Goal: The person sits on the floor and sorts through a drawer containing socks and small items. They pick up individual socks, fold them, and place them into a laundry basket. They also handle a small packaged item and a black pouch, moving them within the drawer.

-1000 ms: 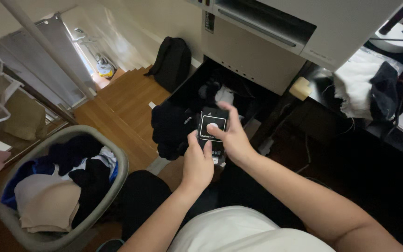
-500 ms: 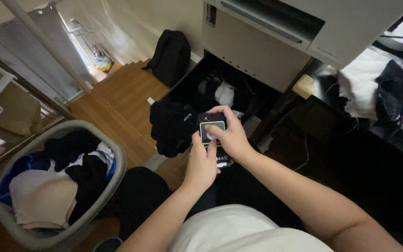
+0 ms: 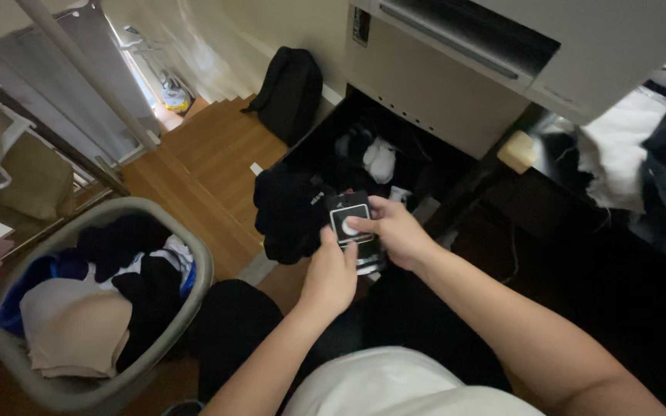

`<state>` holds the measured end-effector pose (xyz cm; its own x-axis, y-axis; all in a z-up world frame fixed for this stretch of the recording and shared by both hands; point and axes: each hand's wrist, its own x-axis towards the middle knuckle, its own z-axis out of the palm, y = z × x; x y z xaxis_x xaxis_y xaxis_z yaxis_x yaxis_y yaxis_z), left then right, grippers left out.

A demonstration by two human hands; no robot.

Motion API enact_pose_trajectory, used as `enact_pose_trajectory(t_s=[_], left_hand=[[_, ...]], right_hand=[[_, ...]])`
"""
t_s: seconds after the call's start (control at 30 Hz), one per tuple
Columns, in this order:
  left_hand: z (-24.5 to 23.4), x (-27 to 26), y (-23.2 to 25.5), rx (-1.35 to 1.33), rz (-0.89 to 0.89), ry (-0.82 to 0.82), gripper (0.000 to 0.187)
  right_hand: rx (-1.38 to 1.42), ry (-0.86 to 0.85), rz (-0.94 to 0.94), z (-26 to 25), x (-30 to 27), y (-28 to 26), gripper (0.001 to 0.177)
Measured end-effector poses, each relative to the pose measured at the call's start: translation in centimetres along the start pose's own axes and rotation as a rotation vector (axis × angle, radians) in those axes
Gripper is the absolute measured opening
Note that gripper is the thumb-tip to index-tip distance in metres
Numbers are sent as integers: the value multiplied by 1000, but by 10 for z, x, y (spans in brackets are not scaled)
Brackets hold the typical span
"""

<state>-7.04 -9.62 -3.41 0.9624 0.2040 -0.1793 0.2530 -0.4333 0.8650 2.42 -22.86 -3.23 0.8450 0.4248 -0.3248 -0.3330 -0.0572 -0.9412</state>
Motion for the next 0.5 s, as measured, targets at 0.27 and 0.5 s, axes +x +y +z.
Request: enact_pose_trajectory(t_s=[0.27, 0.5], left_hand=[[-16, 5, 5, 8, 113, -175, 32], [-33, 24, 21, -14, 78, -447, 30]], right_hand=[[-672, 339, -457, -47, 75, -32, 33], [-1334, 17, -749, -44, 222, -3, 51]])
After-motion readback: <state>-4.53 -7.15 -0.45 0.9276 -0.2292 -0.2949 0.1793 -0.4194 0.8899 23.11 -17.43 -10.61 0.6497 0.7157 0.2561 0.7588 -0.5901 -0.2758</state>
